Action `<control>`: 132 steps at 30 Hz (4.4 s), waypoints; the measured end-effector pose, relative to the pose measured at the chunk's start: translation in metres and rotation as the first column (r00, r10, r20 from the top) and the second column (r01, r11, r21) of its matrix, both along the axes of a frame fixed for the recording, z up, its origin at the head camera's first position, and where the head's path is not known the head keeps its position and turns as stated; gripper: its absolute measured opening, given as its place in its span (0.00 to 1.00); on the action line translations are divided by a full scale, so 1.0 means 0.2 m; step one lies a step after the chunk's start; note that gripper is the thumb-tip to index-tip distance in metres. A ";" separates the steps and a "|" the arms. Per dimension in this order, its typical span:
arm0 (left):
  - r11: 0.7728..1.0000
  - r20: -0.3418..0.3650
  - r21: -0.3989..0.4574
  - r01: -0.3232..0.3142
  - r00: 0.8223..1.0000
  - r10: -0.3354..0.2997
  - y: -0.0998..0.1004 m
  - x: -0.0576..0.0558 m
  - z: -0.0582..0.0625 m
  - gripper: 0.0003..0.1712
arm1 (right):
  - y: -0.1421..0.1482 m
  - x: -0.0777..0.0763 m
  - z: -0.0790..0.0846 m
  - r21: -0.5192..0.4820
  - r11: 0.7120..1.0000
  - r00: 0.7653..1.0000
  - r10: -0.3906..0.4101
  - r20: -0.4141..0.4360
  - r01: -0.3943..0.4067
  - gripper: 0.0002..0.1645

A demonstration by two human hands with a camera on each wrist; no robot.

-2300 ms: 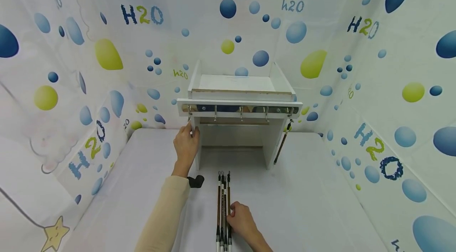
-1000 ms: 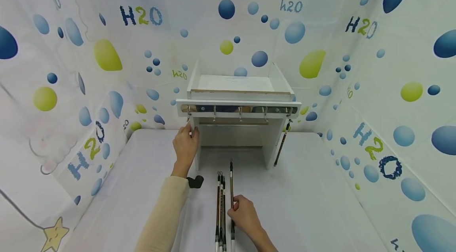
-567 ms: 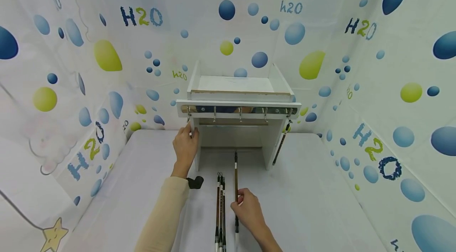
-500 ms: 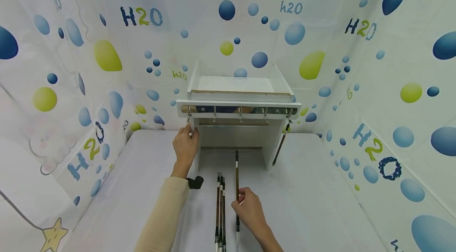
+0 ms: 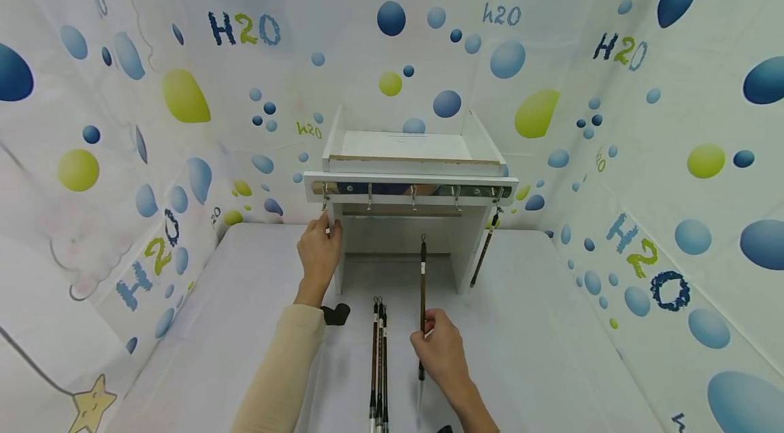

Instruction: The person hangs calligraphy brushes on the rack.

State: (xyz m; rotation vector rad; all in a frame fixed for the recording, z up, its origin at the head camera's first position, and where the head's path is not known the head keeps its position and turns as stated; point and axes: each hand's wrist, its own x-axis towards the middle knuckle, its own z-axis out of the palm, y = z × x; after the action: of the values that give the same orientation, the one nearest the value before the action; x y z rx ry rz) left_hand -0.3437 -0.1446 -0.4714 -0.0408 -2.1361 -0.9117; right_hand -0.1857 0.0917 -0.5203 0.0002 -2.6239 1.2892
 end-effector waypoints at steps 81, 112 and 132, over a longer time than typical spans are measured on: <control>1.000 -0.029 -0.001 0.003 1.000 -0.003 0.01 0.02 0.02 0.14 | 0.19 -0.19 0.09 0.071 0.994 0.970 -0.065 -0.236 0.084 0.17; 1.000 -0.042 0.003 0.002 0.999 -0.002 0.01 0.02 0.02 0.12 | 0.24 -0.41 0.02 0.143 0.986 0.978 -0.051 -0.204 0.082 0.09; 1.000 -0.046 -0.002 -0.002 0.999 0.002 0.01 0.03 0.02 0.13 | 0.25 -0.38 0.00 0.099 0.994 0.990 -0.039 -0.136 0.052 0.19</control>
State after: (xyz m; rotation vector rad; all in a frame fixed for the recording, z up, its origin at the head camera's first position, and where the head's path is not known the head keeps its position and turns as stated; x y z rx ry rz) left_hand -0.3378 -0.1419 -0.4681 -0.0605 -2.0944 -0.8992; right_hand -0.2618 0.1417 -0.5203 0.0419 -2.5565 1.0983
